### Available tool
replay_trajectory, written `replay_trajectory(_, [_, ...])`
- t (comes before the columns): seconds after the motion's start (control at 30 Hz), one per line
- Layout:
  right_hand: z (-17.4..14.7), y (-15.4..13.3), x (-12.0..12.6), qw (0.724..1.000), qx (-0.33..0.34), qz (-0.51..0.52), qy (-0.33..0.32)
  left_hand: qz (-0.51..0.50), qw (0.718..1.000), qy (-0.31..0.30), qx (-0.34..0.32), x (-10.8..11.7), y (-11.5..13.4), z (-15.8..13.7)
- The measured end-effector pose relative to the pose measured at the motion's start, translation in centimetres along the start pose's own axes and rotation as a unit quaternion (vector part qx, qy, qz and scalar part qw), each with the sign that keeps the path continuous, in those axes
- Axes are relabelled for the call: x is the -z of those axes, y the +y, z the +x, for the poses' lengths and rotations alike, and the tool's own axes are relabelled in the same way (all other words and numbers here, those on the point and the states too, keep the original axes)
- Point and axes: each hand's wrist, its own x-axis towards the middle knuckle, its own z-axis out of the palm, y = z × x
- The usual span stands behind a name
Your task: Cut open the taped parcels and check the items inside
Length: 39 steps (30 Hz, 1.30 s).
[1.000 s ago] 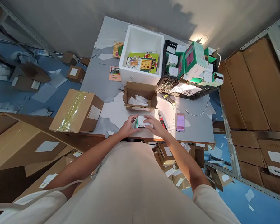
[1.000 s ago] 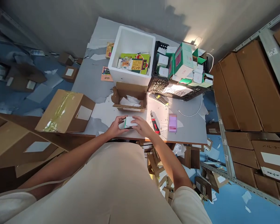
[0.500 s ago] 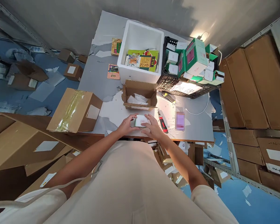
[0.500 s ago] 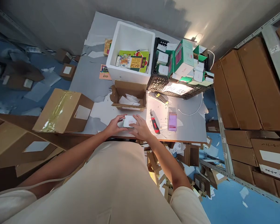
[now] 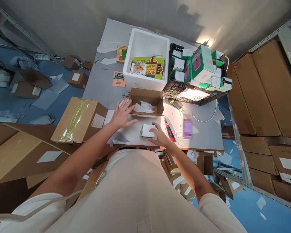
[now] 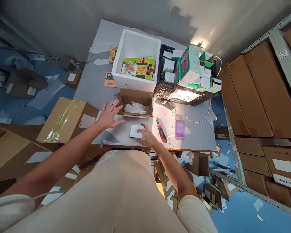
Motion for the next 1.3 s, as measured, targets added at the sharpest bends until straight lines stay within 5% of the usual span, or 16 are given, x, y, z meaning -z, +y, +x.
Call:
replay_trajectory(0.13, [0.0,0.0,-0.2,1.0,-0.01,-0.016,0.007,0.04,0.996,-0.073,0.023,-1.3,-1.8,2.1])
replay_trajectory(0.3, [0.4,-1.7,1.0,0.999,-0.013,-0.018,0.047,0.019,0.997,-0.065,0.024,-2.0,-2.2,1.9])
replay_trajectory(0.43, [0.6,-4.5,5.2,0.994,0.009,-0.025,0.105,-0.001,0.998,-0.055,0.029,-1.7,-2.3,1.9])
replay_trajectory(0.53, [0.7,-6.5,10.6,0.971,0.018,-0.058,0.233,-0.009,0.998,-0.049,0.031,-1.7,-2.3,2.0])
replay_trajectory(0.6, [1.1,-6.8,14.9,0.921,0.012,-0.111,0.373,-0.006,0.998,-0.048,0.03,-1.7,-2.5,2.1])
replay_trajectory(0.7, [2.9,-4.8,21.9,0.766,-0.013,-0.197,0.611,0.003,0.998,-0.049,0.028,-1.7,-2.8,2.1])
replay_trajectory(0.8, [6.3,-0.1,28.4,0.658,-0.05,-0.215,0.72,0.01,0.999,-0.046,0.025,-1.8,-3.1,2.1])
replay_trajectory(0.87, [9.0,3.5,31.6,0.636,-0.085,-0.202,0.74,0.016,0.999,-0.045,0.026,-1.9,-3.3,2.2])
replay_trajectory(0.97, [12.4,8.5,33.6,0.652,-0.12,-0.164,0.73,0.027,0.998,-0.044,0.037,-2.1,-3.3,2.1])
replay_trajectory(1.07, [14.5,12.2,32.6,0.682,-0.157,-0.142,0.7,0.03,0.997,-0.044,0.047,-2.3,-3.1,1.8])
replay_trajectory(1.3, [12.7,15.1,29.1,0.774,-0.15,-0.148,0.597,0.036,0.998,-0.037,0.044,-2.3,-2.8,1.4])
